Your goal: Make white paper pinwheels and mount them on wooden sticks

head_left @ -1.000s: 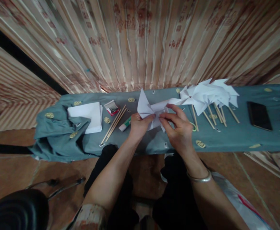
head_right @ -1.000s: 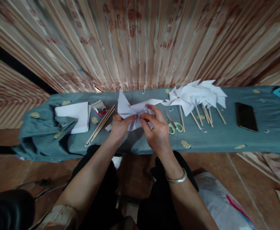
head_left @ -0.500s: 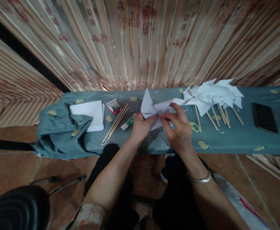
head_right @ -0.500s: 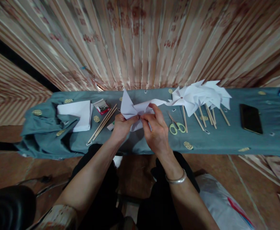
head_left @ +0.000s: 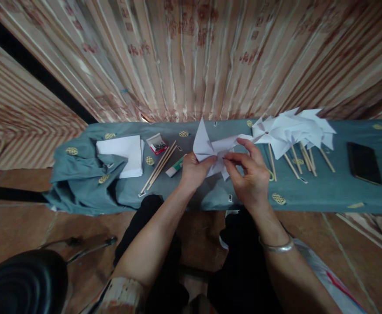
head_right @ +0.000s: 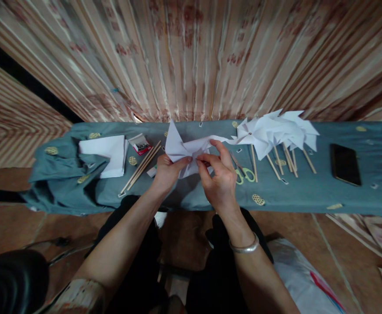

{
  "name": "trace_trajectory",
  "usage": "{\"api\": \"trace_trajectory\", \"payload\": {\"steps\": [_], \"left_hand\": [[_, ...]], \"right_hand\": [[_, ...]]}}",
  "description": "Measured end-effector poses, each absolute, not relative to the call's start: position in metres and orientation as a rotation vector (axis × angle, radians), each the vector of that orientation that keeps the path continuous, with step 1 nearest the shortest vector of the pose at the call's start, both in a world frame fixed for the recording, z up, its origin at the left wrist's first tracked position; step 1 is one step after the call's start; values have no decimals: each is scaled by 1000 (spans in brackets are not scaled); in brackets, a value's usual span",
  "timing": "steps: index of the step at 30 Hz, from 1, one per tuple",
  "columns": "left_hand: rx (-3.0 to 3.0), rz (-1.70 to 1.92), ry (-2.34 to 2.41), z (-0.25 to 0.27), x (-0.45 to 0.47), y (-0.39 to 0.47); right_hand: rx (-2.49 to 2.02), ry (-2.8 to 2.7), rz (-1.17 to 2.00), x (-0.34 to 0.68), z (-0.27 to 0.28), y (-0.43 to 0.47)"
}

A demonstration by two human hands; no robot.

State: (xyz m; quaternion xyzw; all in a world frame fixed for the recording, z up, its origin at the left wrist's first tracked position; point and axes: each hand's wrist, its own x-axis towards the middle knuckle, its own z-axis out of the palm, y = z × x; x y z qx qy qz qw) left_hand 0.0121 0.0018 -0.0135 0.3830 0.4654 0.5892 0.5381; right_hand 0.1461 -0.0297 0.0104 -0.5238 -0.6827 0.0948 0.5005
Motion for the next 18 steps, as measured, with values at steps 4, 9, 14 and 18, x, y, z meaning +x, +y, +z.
{"api": "trace_trajectory", "payload": {"steps": [4, 9, 14, 18], "left_hand": [[873, 1407, 1070, -12, 13, 0], [831, 1410, 1028, -8, 15, -2], [825, 1419, 1035, -7, 14, -2], [828, 1404, 1033, -5, 13, -4]], "right_hand": [[-1265, -1681, 173, 144, 8, -29], [-1229, -1750, 116, 140, 2, -27], [-1225, -1717, 156, 141, -5, -23], [-1212, -1642, 255, 142, -9, -20]]}}
